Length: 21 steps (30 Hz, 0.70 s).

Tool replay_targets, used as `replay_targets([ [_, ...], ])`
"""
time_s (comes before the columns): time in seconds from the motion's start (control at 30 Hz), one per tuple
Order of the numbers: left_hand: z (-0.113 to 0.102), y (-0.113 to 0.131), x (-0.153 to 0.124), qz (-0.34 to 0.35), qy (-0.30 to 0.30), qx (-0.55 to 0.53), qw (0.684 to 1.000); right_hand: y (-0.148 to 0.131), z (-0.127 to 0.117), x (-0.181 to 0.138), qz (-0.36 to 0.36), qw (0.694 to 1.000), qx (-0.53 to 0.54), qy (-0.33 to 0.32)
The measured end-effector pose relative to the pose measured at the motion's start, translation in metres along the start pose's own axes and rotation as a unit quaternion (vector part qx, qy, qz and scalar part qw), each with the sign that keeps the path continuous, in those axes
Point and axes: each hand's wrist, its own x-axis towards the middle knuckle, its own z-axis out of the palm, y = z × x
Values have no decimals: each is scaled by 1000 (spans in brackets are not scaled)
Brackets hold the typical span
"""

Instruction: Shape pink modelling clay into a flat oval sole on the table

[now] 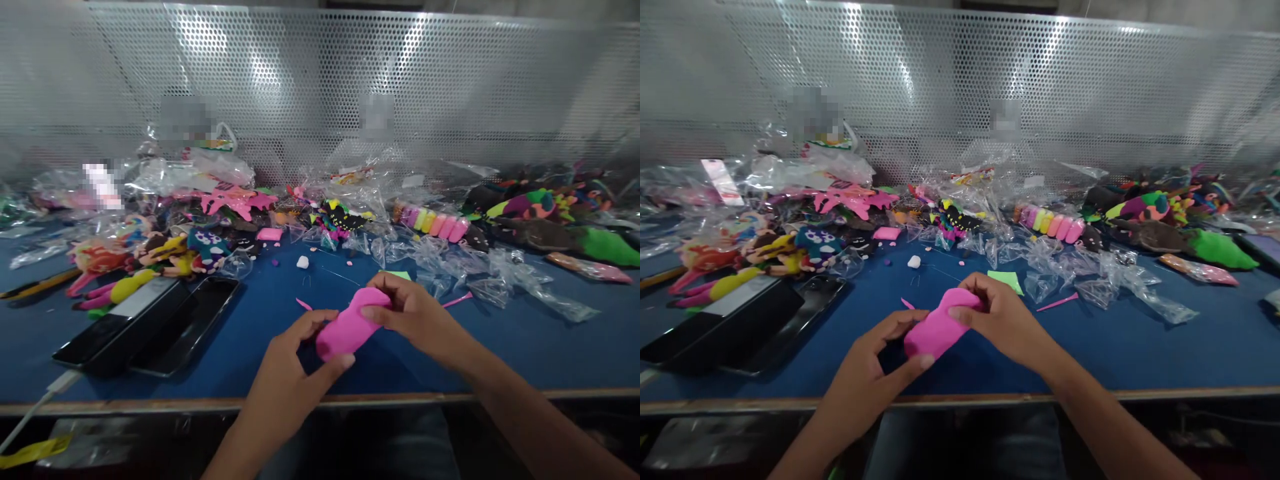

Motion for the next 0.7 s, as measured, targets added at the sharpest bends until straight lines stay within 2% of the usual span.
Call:
replay_targets([
  [0.07,1,1,6,6,30,-27,999,7,9,-9,-13,999,-5,36],
  [0.13,2,1,12,18,46,-24,998,14,17,-18,-34,996,-54,69],
  [0.2,2,0,16,22,33,-14,999,21,24,-25,-86,982,-132,105],
  [0.3,2,-1,18,12,0,-11,1000,25,30,-29,-174,943,-247,142],
  [0.47,3,1,19,2,-40,-35,999,21,35,-25,-242,899,-337,144],
  [0.7,3,1,20,-4,-34,-51,998,18,38,-23,-271,886,-354,131],
])
